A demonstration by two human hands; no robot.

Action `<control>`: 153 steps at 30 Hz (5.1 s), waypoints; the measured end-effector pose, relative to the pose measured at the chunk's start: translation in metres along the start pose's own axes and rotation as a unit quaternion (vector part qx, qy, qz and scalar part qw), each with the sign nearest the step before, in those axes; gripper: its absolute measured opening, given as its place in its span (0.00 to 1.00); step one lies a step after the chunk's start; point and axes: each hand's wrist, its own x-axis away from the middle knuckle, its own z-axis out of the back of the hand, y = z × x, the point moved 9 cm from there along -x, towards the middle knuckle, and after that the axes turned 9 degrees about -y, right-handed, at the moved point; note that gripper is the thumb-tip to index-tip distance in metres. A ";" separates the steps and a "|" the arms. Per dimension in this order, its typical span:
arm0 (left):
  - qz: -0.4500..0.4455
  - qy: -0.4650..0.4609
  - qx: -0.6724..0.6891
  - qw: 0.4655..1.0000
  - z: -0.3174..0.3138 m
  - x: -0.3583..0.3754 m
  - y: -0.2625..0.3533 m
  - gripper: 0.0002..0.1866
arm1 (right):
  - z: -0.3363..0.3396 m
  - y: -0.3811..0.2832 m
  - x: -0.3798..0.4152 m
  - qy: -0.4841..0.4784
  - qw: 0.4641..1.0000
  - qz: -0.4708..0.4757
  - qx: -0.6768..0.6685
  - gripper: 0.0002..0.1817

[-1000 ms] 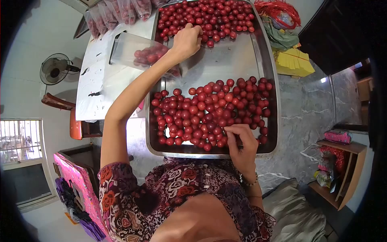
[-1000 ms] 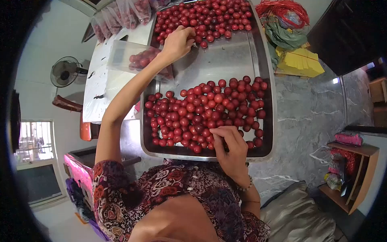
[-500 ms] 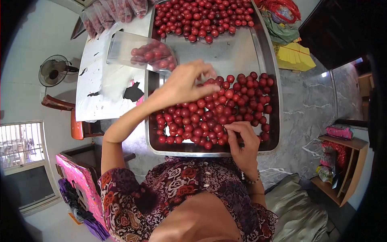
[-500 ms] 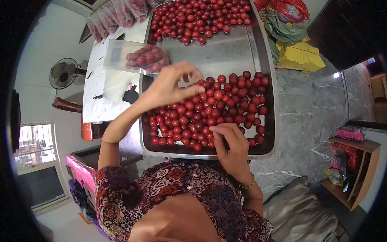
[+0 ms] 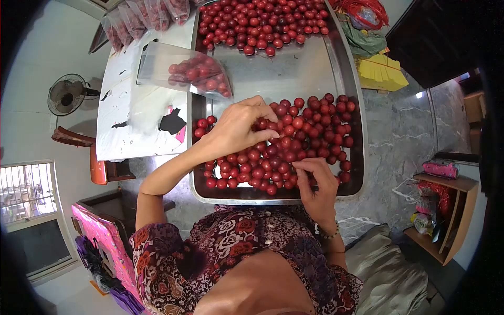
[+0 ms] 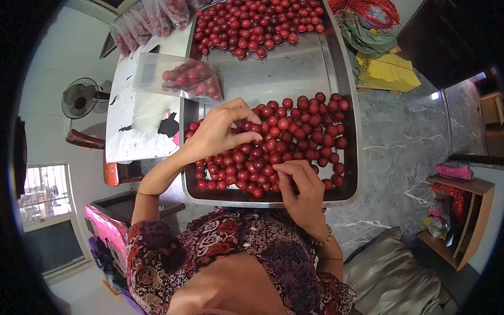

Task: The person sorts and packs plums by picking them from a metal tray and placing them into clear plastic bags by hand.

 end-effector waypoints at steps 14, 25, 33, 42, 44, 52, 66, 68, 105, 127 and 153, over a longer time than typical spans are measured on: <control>0.044 -0.016 0.586 0.809 -0.012 0.008 -0.040 0.15 | -0.001 0.002 0.001 -0.002 1.000 -0.013 -0.005 0.09; 0.033 -0.053 0.713 0.698 -0.023 0.004 -0.045 0.18 | -0.001 0.003 0.001 -0.003 1.000 -0.018 -0.005 0.09; -0.003 -0.082 0.805 0.588 -0.030 0.003 -0.046 0.20 | -0.001 0.003 0.001 -0.005 1.000 -0.017 -0.003 0.09; 0.007 -0.084 0.858 0.507 -0.031 0.003 -0.037 0.19 | 0.000 0.004 0.001 -0.002 1.000 -0.017 -0.009 0.09; 0.025 -0.075 0.857 0.508 -0.032 0.004 -0.039 0.18 | -0.001 0.004 0.001 -0.001 1.000 -0.017 -0.008 0.09; -0.034 -0.080 0.881 0.465 -0.038 0.004 -0.050 0.18 | -0.002 0.003 0.001 -0.001 1.000 -0.025 0.000 0.09; -0.070 -0.094 0.888 0.444 -0.019 0.007 -0.026 0.22 | -0.003 -0.001 -0.001 0.009 0.998 -0.041 0.039 0.10; -0.075 -0.100 0.892 0.434 -0.018 0.008 -0.025 0.22 | -0.003 -0.001 -0.001 0.011 0.998 -0.039 0.042 0.09; -0.123 0.323 0.380 0.858 0.162 0.111 -0.049 0.10 | -0.005 -0.010 0.001 0.020 0.996 -0.008 0.082 0.08; 0.056 -0.090 0.166 0.980 0.185 0.062 -0.112 0.25 | -0.005 -0.002 0.004 0.014 0.997 -0.028 0.068 0.11; 0.035 0.093 -0.054 0.994 0.117 0.090 0.021 0.09 | -0.008 0.001 0.004 0.013 0.997 -0.014 0.075 0.11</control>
